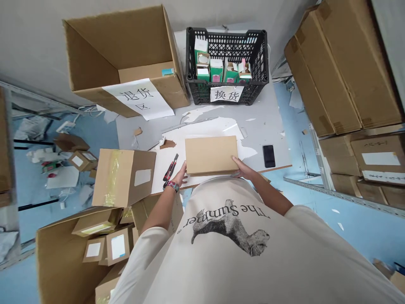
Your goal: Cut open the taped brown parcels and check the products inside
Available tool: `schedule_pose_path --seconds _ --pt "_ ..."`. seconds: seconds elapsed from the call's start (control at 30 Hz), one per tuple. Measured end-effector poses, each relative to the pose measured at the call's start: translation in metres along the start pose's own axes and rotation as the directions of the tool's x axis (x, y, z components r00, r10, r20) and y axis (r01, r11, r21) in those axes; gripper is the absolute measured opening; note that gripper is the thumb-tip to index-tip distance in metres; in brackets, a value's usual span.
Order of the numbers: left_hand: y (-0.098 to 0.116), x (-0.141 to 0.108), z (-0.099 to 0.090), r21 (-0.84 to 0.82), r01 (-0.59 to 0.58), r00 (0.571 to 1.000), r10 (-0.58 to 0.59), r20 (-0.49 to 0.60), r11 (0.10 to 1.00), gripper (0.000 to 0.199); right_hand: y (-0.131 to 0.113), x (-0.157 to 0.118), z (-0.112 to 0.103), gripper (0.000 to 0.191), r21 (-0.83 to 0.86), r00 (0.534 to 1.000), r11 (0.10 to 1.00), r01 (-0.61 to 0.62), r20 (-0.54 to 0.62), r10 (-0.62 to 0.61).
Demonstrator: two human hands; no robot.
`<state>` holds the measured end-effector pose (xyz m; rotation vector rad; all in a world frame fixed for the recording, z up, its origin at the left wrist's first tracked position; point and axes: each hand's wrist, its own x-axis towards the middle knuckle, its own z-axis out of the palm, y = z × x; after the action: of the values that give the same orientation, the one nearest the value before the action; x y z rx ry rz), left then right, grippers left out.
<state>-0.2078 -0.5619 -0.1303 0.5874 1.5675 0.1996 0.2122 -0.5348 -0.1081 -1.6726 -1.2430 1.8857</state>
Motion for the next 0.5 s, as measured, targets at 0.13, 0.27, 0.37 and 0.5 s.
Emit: schedule_pose_path --seconds 0.13,0.27,0.37,0.5 --pt "0.000 -0.001 0.010 -0.169 -0.046 0.986 0.072 0.149 0.984 0.128 0.000 -0.002 -0.002 0.099 0.218 0.979 0.955 -0.201 0.080 0.188" --pt "0.009 -0.001 0.015 -0.324 -0.115 0.989 0.138 0.048 0.939 0.092 0.000 0.000 -0.001 0.088 0.259 0.995 0.961 -0.098 0.042 0.090" --pt "0.013 -0.001 0.016 -0.336 -0.209 0.972 0.232 0.031 0.918 0.077 -0.001 0.003 -0.001 0.093 0.245 1.000 0.969 -0.023 0.021 0.019" --pt "0.012 -0.004 0.022 -0.265 -0.387 0.917 0.399 -0.009 0.883 0.093 -0.008 0.014 -0.007 0.106 0.160 0.988 0.975 0.155 -0.042 -0.150"
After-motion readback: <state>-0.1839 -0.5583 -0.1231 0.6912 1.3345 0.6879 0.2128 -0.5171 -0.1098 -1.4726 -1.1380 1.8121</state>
